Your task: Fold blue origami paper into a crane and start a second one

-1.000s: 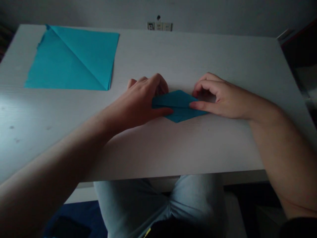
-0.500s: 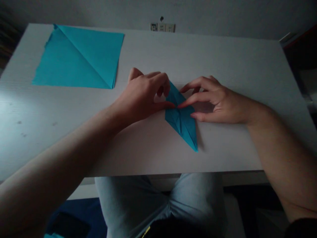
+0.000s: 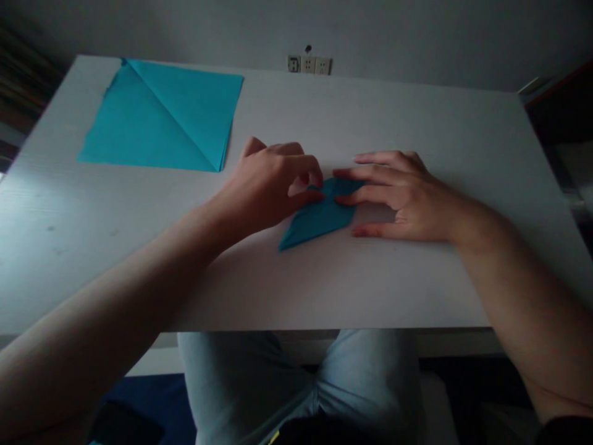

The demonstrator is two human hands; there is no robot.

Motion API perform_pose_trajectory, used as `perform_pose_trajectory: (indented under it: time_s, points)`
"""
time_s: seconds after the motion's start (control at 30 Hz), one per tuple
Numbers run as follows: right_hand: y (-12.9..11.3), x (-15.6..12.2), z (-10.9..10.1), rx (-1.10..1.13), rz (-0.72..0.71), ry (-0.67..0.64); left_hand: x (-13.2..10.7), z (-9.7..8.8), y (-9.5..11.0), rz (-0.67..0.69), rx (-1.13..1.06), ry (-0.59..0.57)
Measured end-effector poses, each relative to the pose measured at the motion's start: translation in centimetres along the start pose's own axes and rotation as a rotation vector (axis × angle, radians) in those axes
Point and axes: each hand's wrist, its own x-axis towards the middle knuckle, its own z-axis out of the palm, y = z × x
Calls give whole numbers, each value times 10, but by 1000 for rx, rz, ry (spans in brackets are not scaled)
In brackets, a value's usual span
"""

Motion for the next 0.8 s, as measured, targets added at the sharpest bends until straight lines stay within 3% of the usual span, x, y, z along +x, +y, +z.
perform_pose_trajectory:
  time_s: [0.3,0.5,0.63,0.73,0.8]
  points:
    - [-3,1,0,-36,-64,47,-1,-3,6,264,38,-90]
    - [-12,2,-11,-140,40,49,-4,-6,2,322,43,-88]
    - [-12,3,-9,-70,15,64,-6,-11,7,378,108,-145]
    - [-9,4,-8,-7,21,3,-7,-12,9,363,139,-166]
    - [-6,4,-6,12,12,11,-7,-10,7,322,85,-116]
